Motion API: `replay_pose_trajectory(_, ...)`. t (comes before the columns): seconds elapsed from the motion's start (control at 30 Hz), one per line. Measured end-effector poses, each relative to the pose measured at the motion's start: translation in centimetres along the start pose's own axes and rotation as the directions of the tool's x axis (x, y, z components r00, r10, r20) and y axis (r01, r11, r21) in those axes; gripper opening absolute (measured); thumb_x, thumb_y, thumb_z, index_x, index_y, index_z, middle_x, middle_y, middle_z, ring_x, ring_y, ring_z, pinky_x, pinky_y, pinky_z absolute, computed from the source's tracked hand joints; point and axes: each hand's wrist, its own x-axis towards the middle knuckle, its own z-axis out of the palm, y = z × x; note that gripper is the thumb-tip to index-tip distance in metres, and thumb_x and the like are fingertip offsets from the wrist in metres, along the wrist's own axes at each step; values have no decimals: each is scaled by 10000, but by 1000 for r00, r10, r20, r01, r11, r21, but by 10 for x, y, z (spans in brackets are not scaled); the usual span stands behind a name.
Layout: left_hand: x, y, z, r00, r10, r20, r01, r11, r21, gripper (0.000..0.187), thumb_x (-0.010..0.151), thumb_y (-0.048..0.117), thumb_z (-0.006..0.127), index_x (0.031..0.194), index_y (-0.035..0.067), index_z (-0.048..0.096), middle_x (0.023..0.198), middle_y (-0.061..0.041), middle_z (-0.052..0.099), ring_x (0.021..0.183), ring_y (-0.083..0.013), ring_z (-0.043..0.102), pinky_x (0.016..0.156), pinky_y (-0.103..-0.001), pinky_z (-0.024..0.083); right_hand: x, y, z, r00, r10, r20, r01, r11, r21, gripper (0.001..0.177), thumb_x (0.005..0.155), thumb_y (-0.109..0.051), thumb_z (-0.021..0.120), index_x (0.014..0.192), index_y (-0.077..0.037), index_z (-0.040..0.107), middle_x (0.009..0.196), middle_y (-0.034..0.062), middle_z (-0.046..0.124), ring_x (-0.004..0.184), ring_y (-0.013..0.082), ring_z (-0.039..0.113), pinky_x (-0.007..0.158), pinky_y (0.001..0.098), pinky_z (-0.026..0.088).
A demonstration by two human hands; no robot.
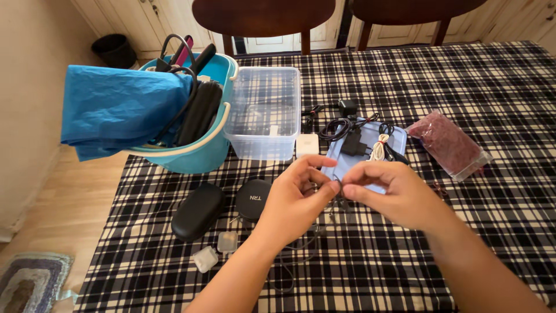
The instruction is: The person organizes various electronic items by winding up cables, handling adapters and earphones, and placing them into a small black zippered case on a table.
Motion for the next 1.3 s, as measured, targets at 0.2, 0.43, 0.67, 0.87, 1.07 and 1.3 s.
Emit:
replay_pose_trajectory(0.2, -9, 13, -10, 997, 25, -75, 0, 948, 318, 236, 914, 42, 660, 1138, 78, 725, 803, 33, 603, 607, -41, 454, 539, -229, 382, 5, 11, -11, 921, -62, -385, 166, 956, 242, 89, 990, -78, 605, 983, -40, 686, 935, 49, 697, 889, 159, 678, 850, 315, 566)
replay_pose_trajectory(0.43, -11, 0, -20, 988, 127, 91, -151, 922, 357, 200, 964, 41, 620, 1102, 42, 765, 910, 26, 642, 746, -74, 556, 676, -235, 464, 25, 8, -26, 984, 63, -169, 99, 594, 798, 162, 1047, -126, 465, 1003, -67, 610, 827, 85, 671, 814, 248, 700, 818, 398, 593)
replay_pose_trajectory(0.67, 9, -31, -16, 983, -147, 111, 149, 989, -2, 160, 992, 116, 656, 1087, 9, 728, 881, 20, 664, 768, -38, 556, 678, -207, 447, 41, 13, -3, 982, 126, -143, 3, 738, 675, 117, 1026, -149, 463, 1089, -64, 513, 729, 115, 667, 721, 231, 687, 757, 395, 574)
replay_pose_trajectory(0.87, 20, -48, -23, 999, -43, -10, 44, 985, 168, 172, 969, 176, 667, 1014, 23, 732, 827, 10, 736, 733, -29, 606, 661, -205, 482, 52, 62, -1, 977, 3, -214, 143, 735, 663, 288, 1019, -116, 632, 1294, -60, 568, 733, -22, 550, 654, 77, 543, 736, 321, 551)
replay_pose_trajectory(1.07, 18, -59, -30, 998, -61, 12, 60, 996, 71, 215, 961, 214, 713, 991, 8, 764, 838, -12, 753, 757, -55, 629, 686, -222, 501, 49, 74, -20, 982, -145, 124, 130, 985, 116, 217, 843, -81, 786, 1049, -14, 769, 840, -6, 628, 725, 63, 548, 633, 235, 457)
replay_pose_trajectory(1.3, 20, -71, -47, 999, 41, 2, -41, 991, 126, 252, 963, 232, 712, 1009, 1, 802, 931, -60, 793, 876, -76, 700, 807, -243, 557, 51, 75, 5, 983, -177, 47, 171, 978, 120, 99, 999, -129, 689, 1006, -39, 729, 878, 62, 659, 744, 96, 565, 634, 244, 454)
